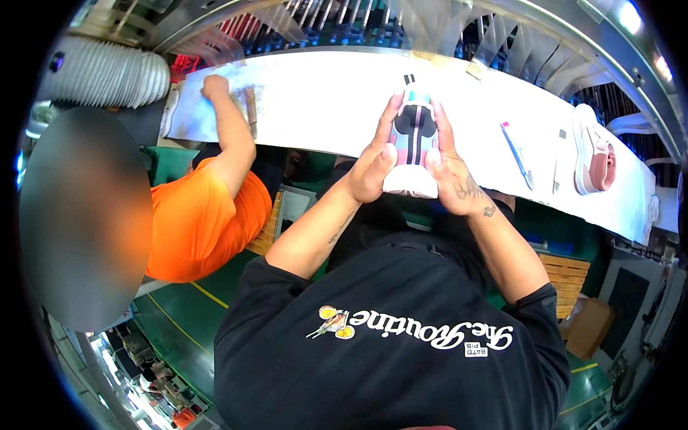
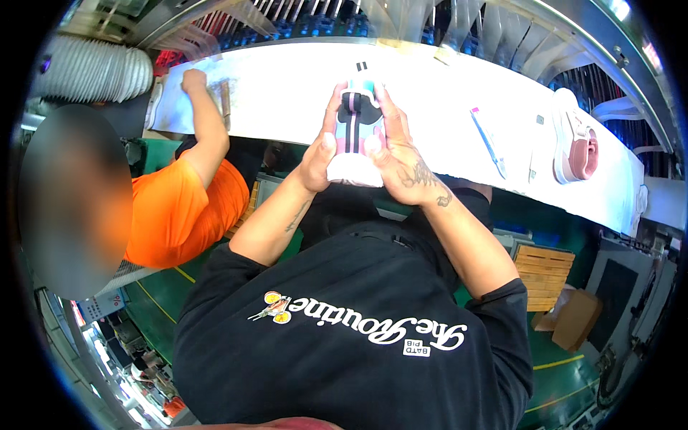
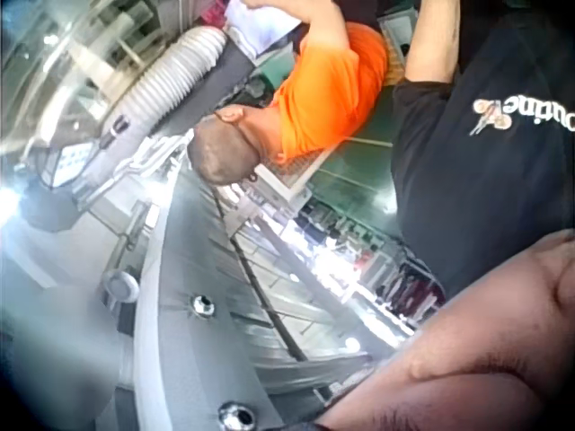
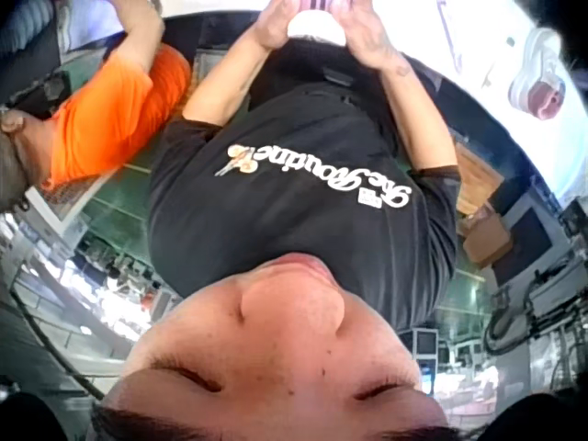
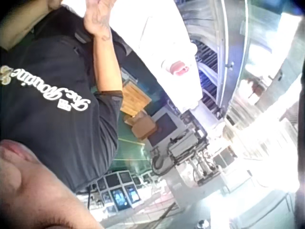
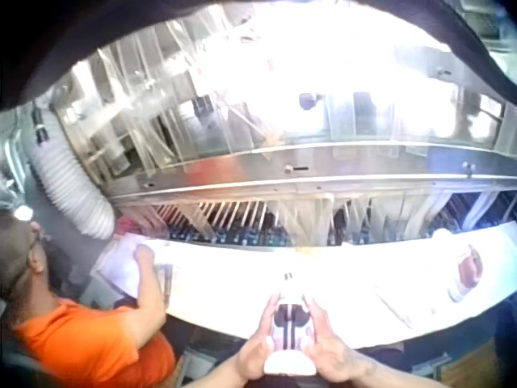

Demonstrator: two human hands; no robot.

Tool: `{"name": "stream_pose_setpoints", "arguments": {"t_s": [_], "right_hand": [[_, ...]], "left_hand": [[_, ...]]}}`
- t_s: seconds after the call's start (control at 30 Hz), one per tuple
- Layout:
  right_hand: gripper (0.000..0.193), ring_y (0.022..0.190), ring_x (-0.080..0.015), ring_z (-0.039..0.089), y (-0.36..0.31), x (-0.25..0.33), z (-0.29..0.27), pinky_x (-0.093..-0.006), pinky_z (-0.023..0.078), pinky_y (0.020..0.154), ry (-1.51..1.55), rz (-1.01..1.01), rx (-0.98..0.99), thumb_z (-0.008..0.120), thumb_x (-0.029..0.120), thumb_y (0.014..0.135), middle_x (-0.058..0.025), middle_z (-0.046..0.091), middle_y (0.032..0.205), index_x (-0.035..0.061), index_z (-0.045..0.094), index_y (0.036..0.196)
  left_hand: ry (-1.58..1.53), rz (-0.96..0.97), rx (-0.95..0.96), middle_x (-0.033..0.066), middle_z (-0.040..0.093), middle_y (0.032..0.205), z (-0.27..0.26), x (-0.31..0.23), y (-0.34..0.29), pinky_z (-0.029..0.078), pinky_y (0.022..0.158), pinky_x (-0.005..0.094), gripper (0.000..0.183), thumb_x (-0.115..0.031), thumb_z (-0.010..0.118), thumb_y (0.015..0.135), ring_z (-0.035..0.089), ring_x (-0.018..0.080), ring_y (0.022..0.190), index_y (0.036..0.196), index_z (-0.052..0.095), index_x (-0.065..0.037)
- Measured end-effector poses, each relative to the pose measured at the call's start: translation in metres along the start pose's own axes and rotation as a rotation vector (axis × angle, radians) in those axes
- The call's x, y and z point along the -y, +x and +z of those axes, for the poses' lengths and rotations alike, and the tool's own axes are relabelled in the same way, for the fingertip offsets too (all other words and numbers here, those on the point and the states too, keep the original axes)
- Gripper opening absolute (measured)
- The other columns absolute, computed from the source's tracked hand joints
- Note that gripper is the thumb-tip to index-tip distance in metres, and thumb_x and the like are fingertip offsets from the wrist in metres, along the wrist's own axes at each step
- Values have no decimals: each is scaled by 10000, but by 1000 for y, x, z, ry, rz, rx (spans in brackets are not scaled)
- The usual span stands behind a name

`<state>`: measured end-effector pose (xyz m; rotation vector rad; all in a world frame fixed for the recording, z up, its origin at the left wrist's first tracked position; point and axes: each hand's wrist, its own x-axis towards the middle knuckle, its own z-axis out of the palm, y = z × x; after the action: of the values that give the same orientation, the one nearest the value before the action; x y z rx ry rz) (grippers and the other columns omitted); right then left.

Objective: The person cleans a white and black sneaker using a blue marker-like tool and a white cloth. They wipe the shoe's surface and then inspect it by turning it over. Later, they handle a pink and white sneaker, wiping it with a cloth and inspecting it closely.

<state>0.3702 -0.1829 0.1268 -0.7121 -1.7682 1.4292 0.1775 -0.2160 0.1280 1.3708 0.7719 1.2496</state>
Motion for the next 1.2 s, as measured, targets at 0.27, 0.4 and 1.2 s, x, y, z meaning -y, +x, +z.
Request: {"name": "stream_pose_setpoints", "arguments": {"t_s": [0.27, 0.4, 1.2], "right_hand": [[747, 1467, -464, 434, 0, -4, 34, -511, 331, 1234, -334, -69, -178, 446, 485, 1137, -284, 441, 1575, 81, 219, 1722], [821, 1276, -481, 584, 6, -25, 63, -531, 432, 1117, -429, -172, -208, 558, 486, 1091, -307, 586, 1430, -28, 279, 1667], [787, 973, -412, 742, 47, -57, 53, -473, 569, 897, -635, -231, 76, 775, 625, 879, -238, 759, 999, -88, 705, 1205]], "left_hand": [[172, -149, -224, 206, 456, 1623, 6, -47, -55, 361, 1232, 387, 960, -384, 659, 1068, 481, 284, 1479, 1708, 86, 44], [418, -262, -328, 151, 622, 1399, -15, -62, -86, 499, 1106, 382, 973, -172, 867, 825, 618, 231, 1282, 1593, 315, 58], [326, -623, -447, 150, 689, 1324, -87, -54, -88, 535, 1079, 380, 832, -92, 979, 743, 671, 229, 1222, 1418, 522, 72]]}}
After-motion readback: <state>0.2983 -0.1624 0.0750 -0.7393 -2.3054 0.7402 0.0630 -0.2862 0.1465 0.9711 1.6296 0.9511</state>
